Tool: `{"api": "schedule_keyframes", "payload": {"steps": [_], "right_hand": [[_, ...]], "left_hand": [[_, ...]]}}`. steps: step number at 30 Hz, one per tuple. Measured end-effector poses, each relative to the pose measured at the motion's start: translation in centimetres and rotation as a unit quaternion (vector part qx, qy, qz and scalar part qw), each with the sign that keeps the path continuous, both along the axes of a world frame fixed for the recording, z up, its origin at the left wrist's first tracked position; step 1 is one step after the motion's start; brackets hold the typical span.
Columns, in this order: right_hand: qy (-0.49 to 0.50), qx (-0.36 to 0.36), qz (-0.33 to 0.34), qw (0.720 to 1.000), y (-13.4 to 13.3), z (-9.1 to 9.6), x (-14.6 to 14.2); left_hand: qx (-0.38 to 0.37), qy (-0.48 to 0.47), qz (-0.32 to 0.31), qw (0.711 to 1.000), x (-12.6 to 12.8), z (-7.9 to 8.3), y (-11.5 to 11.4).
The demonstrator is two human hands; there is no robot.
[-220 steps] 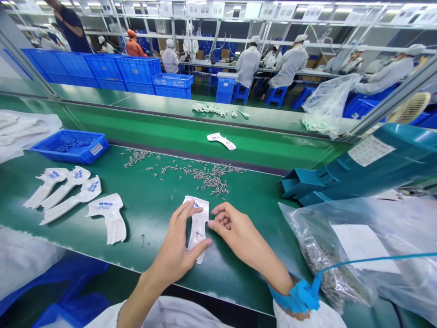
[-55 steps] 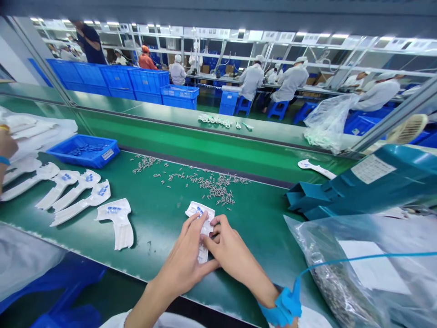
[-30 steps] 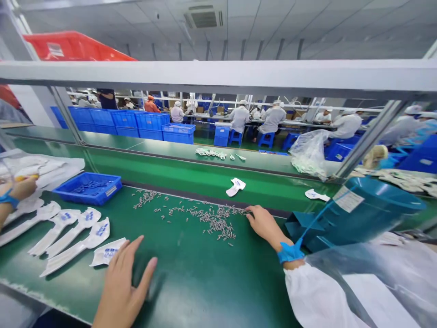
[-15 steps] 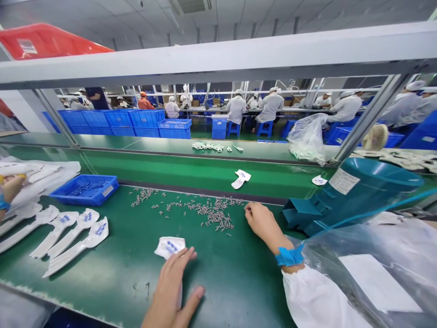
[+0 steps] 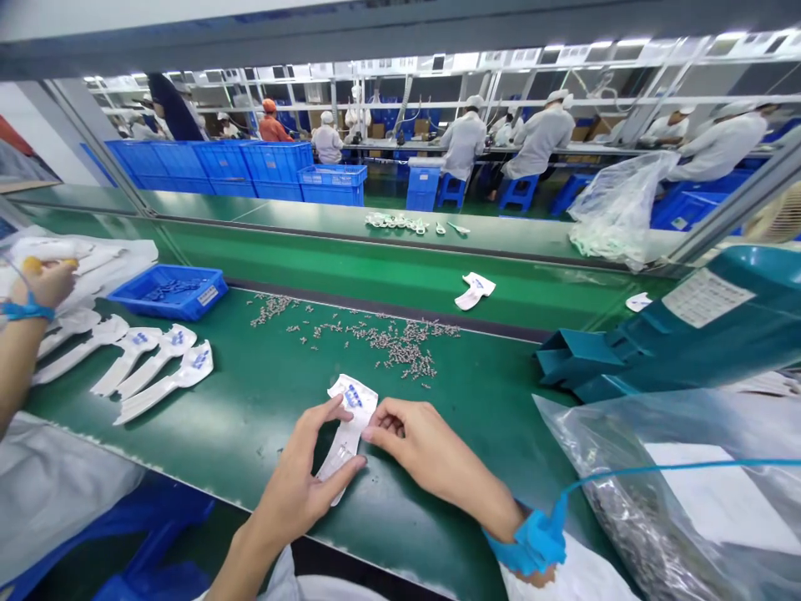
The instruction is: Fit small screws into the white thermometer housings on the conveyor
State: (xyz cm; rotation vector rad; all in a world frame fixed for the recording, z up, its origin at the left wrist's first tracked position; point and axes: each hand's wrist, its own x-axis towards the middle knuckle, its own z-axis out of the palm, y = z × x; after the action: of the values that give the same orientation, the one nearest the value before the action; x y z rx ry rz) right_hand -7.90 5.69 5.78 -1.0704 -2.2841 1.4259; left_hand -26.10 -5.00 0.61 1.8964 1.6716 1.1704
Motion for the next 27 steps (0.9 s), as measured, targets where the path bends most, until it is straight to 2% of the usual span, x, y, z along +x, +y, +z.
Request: {"api": "schedule_keyframes", "payload": {"steps": [6, 12, 16, 21, 24, 27], "right_hand": [[0.017, 0.015, -0.028, 0.999, -1.3, -0.8, -2.1], [0.031, -0.017, -0.004, 0.999, -1.5, -0.7, -2.4], [-0.002, -0.011, 0.015, 1.000, -0.6, -0.1, -1.7], [-0.089, 0.039, 0.116, 0.989, 0.4, 1.1, -2.1], [-0.138, 0.071, 0.165, 0.974, 0.5, 1.0, -3.2], [-0.167, 0.098, 0.175, 0.965, 0.4, 0.5, -3.9]], "left_hand": [[-0.012, -0.103, 0.030, 0.994, 0.0, -0.2, 0.3], [-0.030, -0.148, 0.064, 0.986, -0.1, 0.1, 0.0], [-0.021, -0.075, 0.026, 0.997, -0.4, 0.2, -0.1], [-0.042, 0.077, -0.037, 0.995, -0.4, 0.1, 0.4], [-0.058, 0.105, -0.042, 0.992, -0.1, -0.2, 0.6], [-0.065, 0.111, -0.039, 0.991, 0.0, -0.3, 0.7]]}}
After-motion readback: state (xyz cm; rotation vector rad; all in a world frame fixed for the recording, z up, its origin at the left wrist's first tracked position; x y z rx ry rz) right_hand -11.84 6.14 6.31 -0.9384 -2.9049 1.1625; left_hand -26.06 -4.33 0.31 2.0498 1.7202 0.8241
